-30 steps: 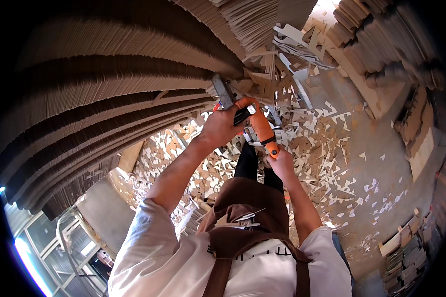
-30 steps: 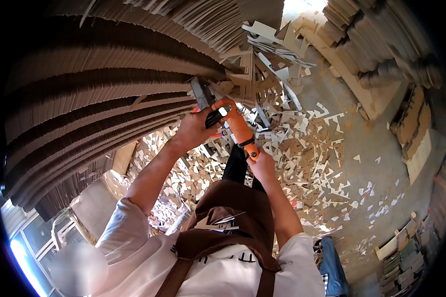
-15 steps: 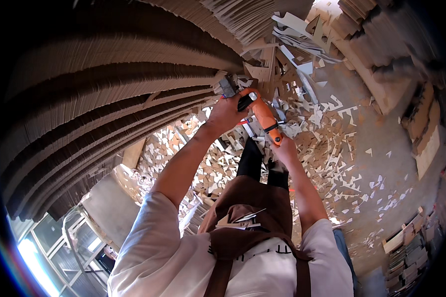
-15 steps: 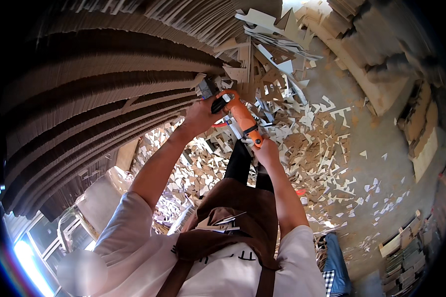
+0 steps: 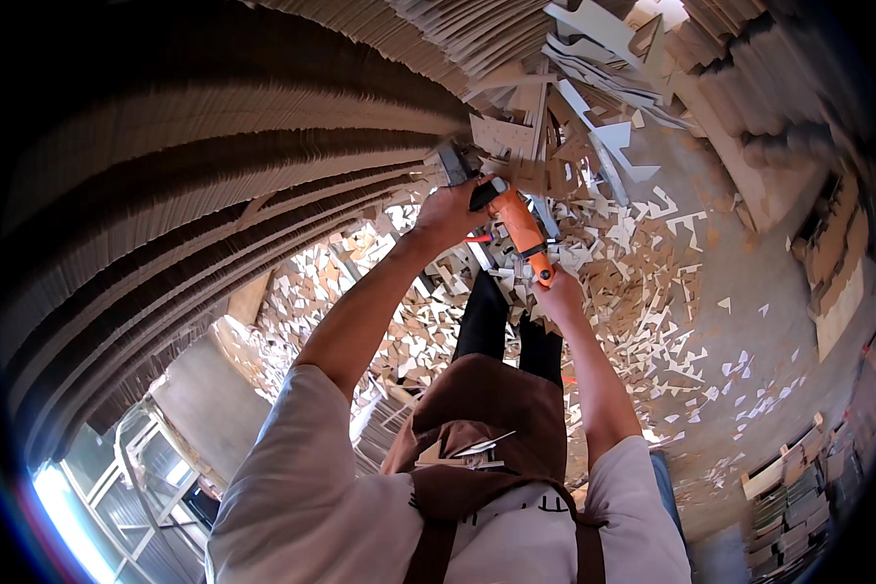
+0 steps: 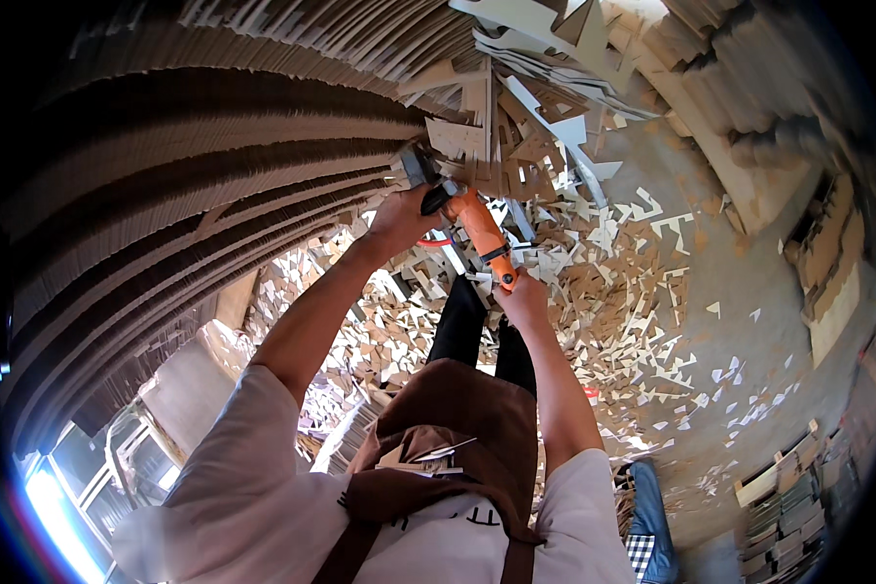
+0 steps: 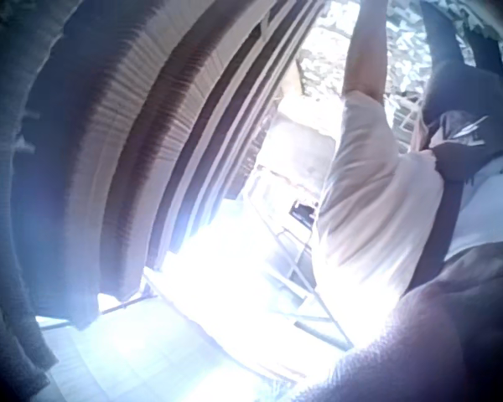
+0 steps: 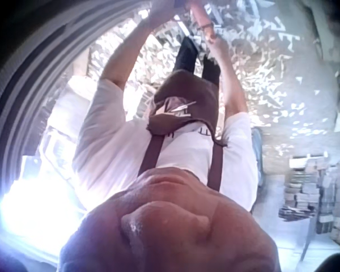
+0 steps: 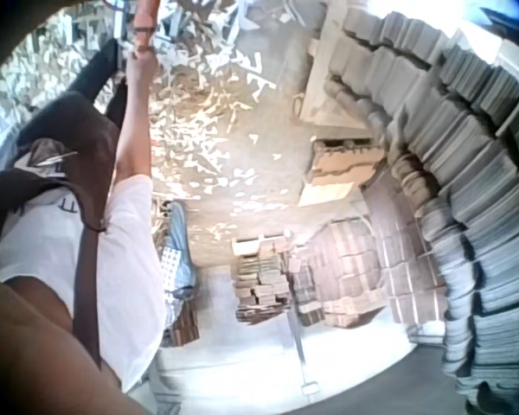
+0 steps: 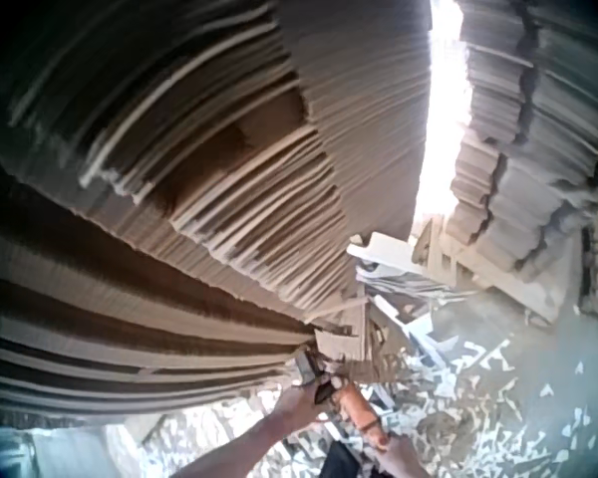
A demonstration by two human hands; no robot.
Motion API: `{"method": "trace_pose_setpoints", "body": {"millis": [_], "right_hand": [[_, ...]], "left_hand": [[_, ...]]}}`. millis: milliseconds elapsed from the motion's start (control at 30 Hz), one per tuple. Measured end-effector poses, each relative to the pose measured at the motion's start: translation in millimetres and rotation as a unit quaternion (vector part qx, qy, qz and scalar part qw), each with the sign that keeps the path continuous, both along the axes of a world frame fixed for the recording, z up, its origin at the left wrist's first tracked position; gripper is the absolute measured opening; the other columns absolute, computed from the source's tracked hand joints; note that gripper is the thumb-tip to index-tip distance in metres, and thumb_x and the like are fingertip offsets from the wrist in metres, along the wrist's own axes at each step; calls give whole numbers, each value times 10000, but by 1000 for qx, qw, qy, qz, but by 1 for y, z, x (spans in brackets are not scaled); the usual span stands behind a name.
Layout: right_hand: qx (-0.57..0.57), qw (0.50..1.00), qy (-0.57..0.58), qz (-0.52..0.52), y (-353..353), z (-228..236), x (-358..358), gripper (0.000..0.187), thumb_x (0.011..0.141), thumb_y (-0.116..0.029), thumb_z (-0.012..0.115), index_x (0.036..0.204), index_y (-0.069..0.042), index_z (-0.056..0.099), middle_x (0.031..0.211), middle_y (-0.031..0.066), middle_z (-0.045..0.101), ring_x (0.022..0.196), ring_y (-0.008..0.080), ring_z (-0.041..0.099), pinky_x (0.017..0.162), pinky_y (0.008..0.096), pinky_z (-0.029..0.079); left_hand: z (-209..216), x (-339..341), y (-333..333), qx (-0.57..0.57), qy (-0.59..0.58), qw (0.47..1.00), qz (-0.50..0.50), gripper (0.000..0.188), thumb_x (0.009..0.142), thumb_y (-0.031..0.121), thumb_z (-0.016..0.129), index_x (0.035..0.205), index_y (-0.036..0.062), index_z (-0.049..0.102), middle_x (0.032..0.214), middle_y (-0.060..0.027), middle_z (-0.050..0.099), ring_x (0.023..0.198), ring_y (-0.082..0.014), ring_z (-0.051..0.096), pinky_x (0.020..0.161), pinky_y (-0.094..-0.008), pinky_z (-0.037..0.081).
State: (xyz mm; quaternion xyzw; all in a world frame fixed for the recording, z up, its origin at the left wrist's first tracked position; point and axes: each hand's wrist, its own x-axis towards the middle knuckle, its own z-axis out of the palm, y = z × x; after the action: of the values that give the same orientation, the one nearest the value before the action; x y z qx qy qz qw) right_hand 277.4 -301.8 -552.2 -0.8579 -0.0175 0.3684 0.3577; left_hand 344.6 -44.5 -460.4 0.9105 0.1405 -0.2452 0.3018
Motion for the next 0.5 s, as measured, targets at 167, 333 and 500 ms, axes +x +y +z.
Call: {"method": "trace_pose_setpoints", "body": {"millis": [167, 333, 500], "right_hand": [[-10, 1000, -4, 9, 4, -32, 10, 278, 724, -222, 680, 890, -16, 598, 740, 175, 656, 713, 364, 643, 659, 430, 512], [2, 999, 29, 18, 6, -31, 25, 283, 727, -201, 661, 916, 3, 607, 771, 200, 649, 757, 374, 631, 675, 436, 496], [19, 998, 51, -43, -23, -51, -18, 268, 721, -175, 658, 898, 13, 588, 745, 193, 638, 754, 399, 621, 672, 434, 484]], "left_hand": [[-27, -1, 3, -4, -37, 999, 13, 479, 725, 360, 691, 1084, 61, 586, 828, -202, 646, 797, -384, 630, 683, -460, 498], [-44, 13, 6, 22, -23, 999, 0, 403, 736, 380, 680, 969, 59, 609, 827, -207, 642, 820, -386, 627, 713, -466, 501], [-29, 10, -12, -15, -19, 999, -32, 397, 724, 240, 642, 1111, 154, 629, 902, -161, 667, 874, -342, 644, 762, -439, 522]]}}
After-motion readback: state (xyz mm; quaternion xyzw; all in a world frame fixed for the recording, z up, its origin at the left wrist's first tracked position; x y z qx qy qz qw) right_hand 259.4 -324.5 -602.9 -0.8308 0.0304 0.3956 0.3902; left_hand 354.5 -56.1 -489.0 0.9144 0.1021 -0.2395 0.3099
